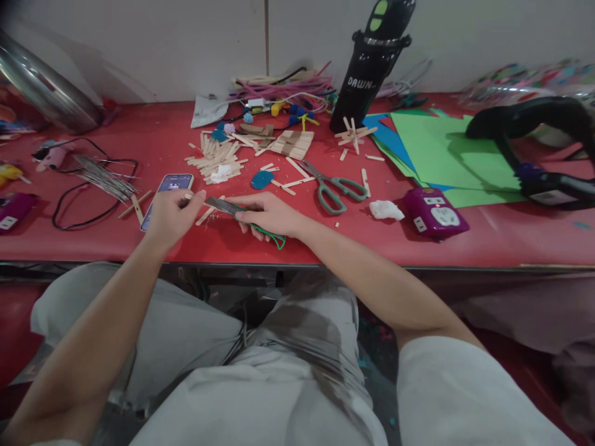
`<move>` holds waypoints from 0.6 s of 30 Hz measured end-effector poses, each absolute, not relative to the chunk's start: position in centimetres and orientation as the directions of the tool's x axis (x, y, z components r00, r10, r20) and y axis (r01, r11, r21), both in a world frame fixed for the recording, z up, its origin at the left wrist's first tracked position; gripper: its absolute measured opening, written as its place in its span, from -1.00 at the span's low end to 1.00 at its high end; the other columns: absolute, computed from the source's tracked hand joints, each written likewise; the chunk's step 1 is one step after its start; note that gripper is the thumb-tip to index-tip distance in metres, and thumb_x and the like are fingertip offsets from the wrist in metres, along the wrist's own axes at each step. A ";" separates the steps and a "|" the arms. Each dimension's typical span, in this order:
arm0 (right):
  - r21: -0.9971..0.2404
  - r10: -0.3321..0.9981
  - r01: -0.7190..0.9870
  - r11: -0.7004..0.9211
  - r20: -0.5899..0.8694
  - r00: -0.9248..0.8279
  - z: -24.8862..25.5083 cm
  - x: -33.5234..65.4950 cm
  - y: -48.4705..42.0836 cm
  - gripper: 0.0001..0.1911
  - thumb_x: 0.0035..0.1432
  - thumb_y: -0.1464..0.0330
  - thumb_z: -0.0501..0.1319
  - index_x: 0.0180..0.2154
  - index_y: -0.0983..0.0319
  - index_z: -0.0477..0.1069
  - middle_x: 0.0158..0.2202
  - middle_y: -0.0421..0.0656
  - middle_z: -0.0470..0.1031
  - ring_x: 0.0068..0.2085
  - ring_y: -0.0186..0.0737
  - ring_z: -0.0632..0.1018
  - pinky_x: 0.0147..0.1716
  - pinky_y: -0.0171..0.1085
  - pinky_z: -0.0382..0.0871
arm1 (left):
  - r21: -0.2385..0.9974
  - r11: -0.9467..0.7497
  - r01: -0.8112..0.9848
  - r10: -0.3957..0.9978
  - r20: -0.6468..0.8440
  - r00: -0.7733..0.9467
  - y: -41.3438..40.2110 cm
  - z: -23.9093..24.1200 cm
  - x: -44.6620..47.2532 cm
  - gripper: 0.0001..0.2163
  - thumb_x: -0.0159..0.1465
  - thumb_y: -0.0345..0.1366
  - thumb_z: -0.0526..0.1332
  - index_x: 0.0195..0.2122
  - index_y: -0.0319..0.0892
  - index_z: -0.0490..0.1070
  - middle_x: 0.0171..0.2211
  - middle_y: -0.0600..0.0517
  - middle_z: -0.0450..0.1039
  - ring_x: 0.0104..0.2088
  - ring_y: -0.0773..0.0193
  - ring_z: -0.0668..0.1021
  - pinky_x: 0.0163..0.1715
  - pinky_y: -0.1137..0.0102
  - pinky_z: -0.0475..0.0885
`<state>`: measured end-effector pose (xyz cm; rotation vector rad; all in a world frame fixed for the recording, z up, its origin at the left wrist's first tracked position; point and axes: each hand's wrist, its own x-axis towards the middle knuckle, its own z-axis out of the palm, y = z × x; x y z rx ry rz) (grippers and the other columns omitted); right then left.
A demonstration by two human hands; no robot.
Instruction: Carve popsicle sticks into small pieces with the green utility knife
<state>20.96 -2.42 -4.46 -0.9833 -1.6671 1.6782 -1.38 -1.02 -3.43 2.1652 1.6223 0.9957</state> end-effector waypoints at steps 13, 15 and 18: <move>-0.988 0.819 0.152 -0.039 -0.119 -0.561 -4.4 20.8 -2.6 -0.44 0.29 0.51 0.10 0.30 0.21 0.25 -0.53 -0.29 0.46 -0.68 -0.48 0.38 -0.71 -0.46 0.32 | 0.794 -0.178 0.581 0.977 0.214 0.006 -0.5 -4.0 -1.5 -0.51 0.39 -0.08 0.01 -0.69 -0.13 0.19 -0.75 0.11 0.11 -0.66 0.38 0.25 -0.60 0.36 0.11; -0.987 0.819 0.158 -0.038 -0.121 -0.560 -4.3 20.8 -2.6 -0.45 0.29 0.50 0.09 0.30 0.22 0.25 -0.52 -0.29 0.46 -0.67 -0.47 0.38 -0.71 -0.45 0.33 | 0.844 -0.139 0.519 0.985 0.172 -0.017 -0.4 -4.1 -1.5 -0.51 0.38 -0.09 0.01 -0.69 -0.13 0.23 -0.76 0.12 0.10 -0.68 0.39 0.25 -0.63 0.37 0.11; -0.984 0.820 0.172 -0.042 -0.132 -0.556 -4.1 20.8 -2.6 -0.45 0.30 0.51 0.09 0.30 0.24 0.24 -0.52 -0.28 0.46 -0.67 -0.47 0.37 -0.71 -0.44 0.33 | 0.872 -0.123 0.474 0.989 0.146 -0.012 -0.4 -4.0 -1.4 -0.53 0.36 -0.12 0.04 -0.70 -0.14 0.23 -0.78 0.13 0.08 -0.69 0.40 0.24 -0.65 0.39 0.10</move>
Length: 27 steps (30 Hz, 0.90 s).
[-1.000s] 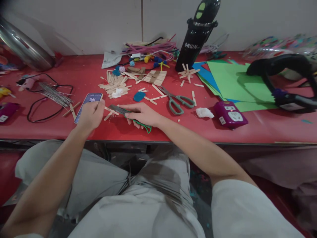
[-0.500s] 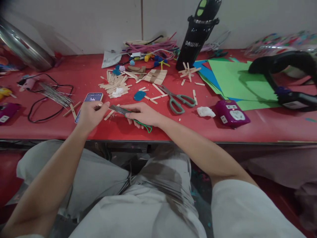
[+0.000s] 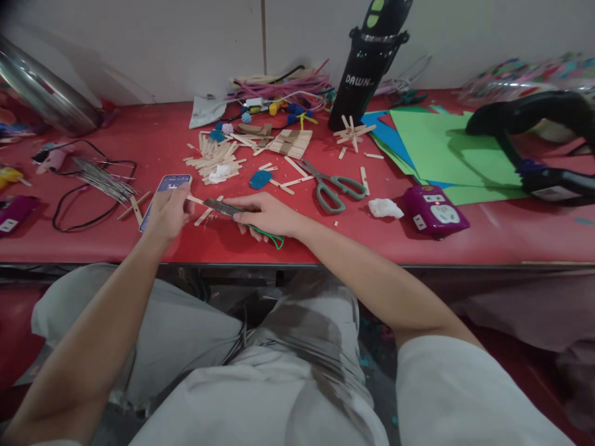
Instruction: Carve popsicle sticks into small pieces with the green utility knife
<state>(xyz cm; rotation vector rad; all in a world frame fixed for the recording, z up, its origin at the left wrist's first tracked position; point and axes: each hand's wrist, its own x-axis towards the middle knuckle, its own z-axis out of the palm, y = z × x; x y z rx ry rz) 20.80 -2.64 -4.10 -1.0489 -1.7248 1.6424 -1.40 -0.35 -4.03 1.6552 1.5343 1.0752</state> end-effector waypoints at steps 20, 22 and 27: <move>-0.992 0.820 0.113 -0.059 -0.113 -0.561 -3.8 20.9 -2.6 -0.45 0.28 0.51 0.11 0.30 0.29 0.24 -0.52 -0.27 0.47 -0.67 -0.48 0.37 -0.71 -0.45 0.30 | 0.701 -0.249 0.668 0.960 0.271 0.073 -1.1 -2.0 -2.2 -0.60 0.17 -0.23 0.17 -0.73 -0.15 0.03 -0.74 0.13 -0.09 -0.67 0.43 0.08 -0.65 0.36 -0.09; -0.994 0.818 0.092 -0.063 -0.104 -0.565 -3.8 20.8 -2.6 -0.45 0.29 0.51 0.11 0.30 0.31 0.23 -0.53 -0.28 0.46 -0.68 -0.48 0.37 -0.71 -0.45 0.28 | 0.702 -0.242 0.670 0.962 0.266 0.068 -1.1 -1.8 -2.2 -0.60 0.15 -0.25 0.18 -0.74 -0.14 0.01 -0.75 0.14 -0.09 -0.67 0.43 0.09 -0.64 0.36 -0.09; -0.995 0.816 0.074 -0.063 -0.094 -0.570 -3.9 20.8 -2.6 -0.44 0.28 0.53 0.10 0.30 0.32 0.23 -0.54 -0.29 0.46 -0.69 -0.48 0.37 -0.71 -0.46 0.27 | 0.673 -0.271 0.688 0.950 0.302 0.078 -0.9 -2.1 -2.4 -0.60 0.15 -0.27 0.17 -0.72 -0.14 -0.01 -0.73 0.14 -0.09 -0.65 0.42 0.08 -0.62 0.35 -0.08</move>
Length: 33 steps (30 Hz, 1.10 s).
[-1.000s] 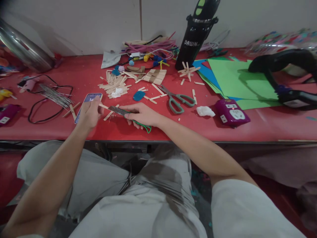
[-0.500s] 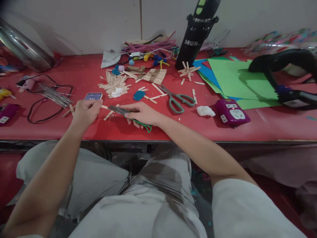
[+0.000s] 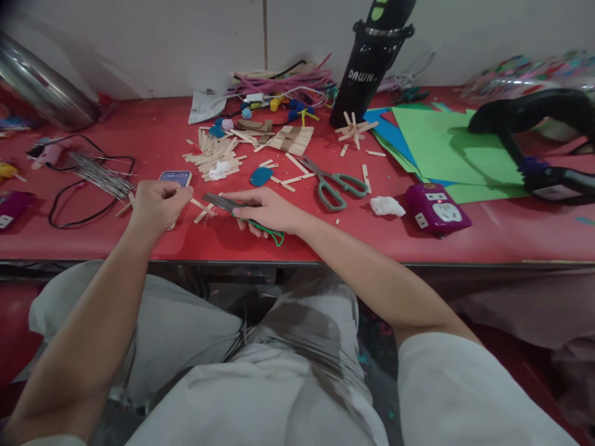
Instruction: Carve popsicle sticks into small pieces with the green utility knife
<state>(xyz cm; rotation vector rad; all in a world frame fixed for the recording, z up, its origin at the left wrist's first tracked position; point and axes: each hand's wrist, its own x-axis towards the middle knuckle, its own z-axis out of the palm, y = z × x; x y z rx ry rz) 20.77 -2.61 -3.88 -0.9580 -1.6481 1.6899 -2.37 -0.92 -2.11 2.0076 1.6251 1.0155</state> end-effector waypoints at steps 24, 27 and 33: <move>-0.996 0.813 0.082 -0.032 -0.074 -0.577 -4.2 20.1 -2.8 -0.43 0.29 0.53 0.09 0.31 0.34 0.20 -0.53 -0.31 0.45 -0.69 -0.50 0.37 -0.73 -0.46 0.28 | 0.593 -0.379 0.710 0.903 0.406 0.143 -0.3 -2.9 -2.1 -0.59 0.21 -0.30 0.11 -0.70 -0.15 -0.07 -0.69 0.14 -0.14 -0.64 0.43 0.04 -0.61 0.34 -0.09; -0.995 0.808 0.097 -0.030 -0.081 -0.583 -4.2 20.1 -2.8 -0.45 0.30 0.53 0.08 0.30 0.35 0.21 -0.55 -0.31 0.44 -0.69 -0.50 0.37 -0.72 -0.47 0.28 | 0.587 -0.388 0.711 0.898 0.415 0.147 -0.4 -2.9 -2.1 -0.60 0.21 -0.30 0.11 -0.70 -0.16 -0.06 -0.69 0.14 -0.14 -0.64 0.43 0.04 -0.61 0.34 -0.08; -0.997 0.814 0.074 -0.028 -0.066 -0.577 -4.4 20.2 -2.8 -0.44 0.29 0.52 0.09 0.31 0.35 0.20 -0.55 -0.31 0.44 -0.68 -0.48 0.37 -0.71 -0.46 0.29 | 0.568 -0.409 0.714 0.888 0.428 0.168 -0.4 -2.9 -2.2 -0.59 0.22 -0.31 0.11 -0.69 -0.15 -0.08 -0.69 0.15 -0.15 -0.65 0.43 0.04 -0.60 0.33 -0.08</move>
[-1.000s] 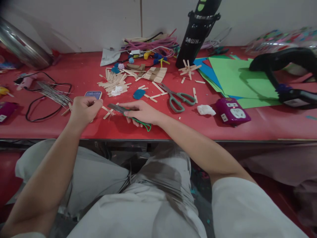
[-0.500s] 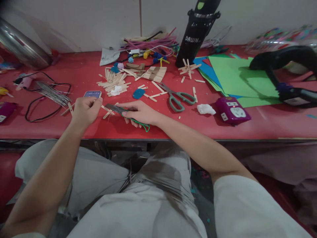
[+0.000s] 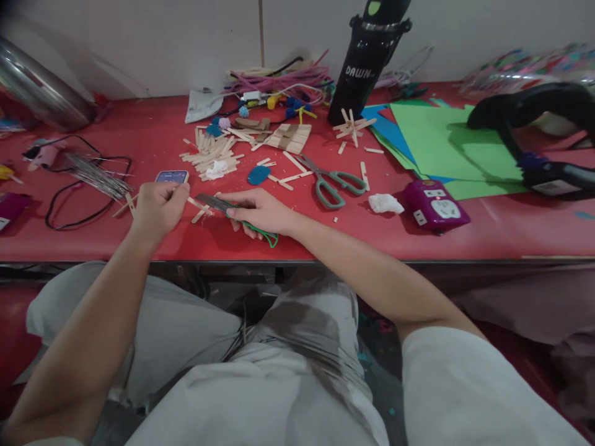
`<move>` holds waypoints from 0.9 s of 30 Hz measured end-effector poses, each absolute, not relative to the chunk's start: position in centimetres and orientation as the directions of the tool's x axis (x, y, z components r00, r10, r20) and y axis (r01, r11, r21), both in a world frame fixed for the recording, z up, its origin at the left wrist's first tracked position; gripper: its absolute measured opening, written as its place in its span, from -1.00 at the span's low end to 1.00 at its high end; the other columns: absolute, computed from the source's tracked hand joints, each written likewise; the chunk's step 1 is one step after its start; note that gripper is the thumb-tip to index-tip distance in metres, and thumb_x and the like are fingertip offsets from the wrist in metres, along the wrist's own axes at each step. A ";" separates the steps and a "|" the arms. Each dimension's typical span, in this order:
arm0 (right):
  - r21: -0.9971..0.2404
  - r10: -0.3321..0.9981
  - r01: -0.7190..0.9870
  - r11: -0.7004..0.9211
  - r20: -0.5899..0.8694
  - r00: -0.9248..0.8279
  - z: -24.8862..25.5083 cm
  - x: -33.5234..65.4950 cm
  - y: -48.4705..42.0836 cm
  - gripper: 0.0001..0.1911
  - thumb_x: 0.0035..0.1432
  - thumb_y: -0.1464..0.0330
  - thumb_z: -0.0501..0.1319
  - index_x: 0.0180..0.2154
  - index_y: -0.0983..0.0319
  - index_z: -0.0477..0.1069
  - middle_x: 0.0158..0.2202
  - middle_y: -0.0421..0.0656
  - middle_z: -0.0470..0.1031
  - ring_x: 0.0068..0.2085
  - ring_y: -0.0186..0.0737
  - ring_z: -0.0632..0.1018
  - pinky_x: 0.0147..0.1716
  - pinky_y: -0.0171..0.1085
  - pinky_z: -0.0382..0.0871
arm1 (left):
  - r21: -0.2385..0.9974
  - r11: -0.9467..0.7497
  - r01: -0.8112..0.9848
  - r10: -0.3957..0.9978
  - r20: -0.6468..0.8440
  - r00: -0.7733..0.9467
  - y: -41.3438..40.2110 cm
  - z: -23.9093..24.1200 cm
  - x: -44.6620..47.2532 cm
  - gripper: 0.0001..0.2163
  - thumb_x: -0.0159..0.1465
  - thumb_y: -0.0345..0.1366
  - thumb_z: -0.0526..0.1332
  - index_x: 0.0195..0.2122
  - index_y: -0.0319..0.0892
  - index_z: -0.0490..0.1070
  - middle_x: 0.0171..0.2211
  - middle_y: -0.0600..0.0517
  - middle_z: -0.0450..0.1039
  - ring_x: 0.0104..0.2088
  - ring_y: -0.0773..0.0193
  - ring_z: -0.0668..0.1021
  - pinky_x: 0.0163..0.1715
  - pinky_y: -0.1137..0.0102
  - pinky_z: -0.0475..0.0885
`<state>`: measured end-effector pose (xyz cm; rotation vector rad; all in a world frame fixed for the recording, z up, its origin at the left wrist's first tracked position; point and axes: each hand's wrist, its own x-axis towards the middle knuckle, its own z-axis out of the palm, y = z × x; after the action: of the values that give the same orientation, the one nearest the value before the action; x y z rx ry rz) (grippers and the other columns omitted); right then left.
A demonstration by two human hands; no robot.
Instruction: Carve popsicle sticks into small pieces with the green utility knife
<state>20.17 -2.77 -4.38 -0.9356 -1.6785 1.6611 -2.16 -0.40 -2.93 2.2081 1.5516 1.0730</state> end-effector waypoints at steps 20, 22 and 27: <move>-0.995 0.794 0.094 -0.023 -0.075 -0.603 -4.6 20.3 -2.6 -0.44 0.28 0.48 0.11 0.31 0.32 0.21 -0.52 -0.28 0.47 -0.67 -0.47 0.39 -0.69 -0.45 0.31 | 0.475 -0.364 0.801 0.919 0.321 0.227 -0.7 -3.0 -2.0 -0.54 0.32 -0.17 0.07 -0.70 -0.14 -0.02 -0.72 0.14 -0.07 -0.65 0.40 0.09 -0.58 0.32 -0.06; -0.995 0.792 0.095 -0.015 -0.070 -0.607 -4.6 20.3 -2.6 -0.45 0.28 0.50 0.10 0.29 0.33 0.24 -0.53 -0.29 0.47 -0.68 -0.48 0.39 -0.69 -0.45 0.30 | 0.478 -0.360 0.801 0.902 0.397 0.168 -0.6 -2.9 -2.3 -0.54 0.32 -0.16 0.08 -0.69 -0.14 -0.05 -0.71 0.14 -0.09 -0.65 0.40 0.09 -0.58 0.32 -0.06; -0.996 0.800 0.087 -0.015 -0.064 -0.596 -4.4 20.3 -2.7 -0.46 0.29 0.52 0.10 0.29 0.31 0.25 -0.53 -0.28 0.47 -0.68 -0.48 0.38 -0.69 -0.46 0.30 | 0.553 -0.326 0.767 0.914 0.391 0.107 -0.3 -2.5 -3.2 -0.54 0.30 -0.18 0.10 -0.68 -0.14 -0.07 -0.72 0.14 -0.09 -0.65 0.40 0.10 -0.61 0.34 -0.04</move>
<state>20.31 -2.75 -4.40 -0.9255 -1.7117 1.6641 -3.23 -0.28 -2.51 2.1687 1.6817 1.0237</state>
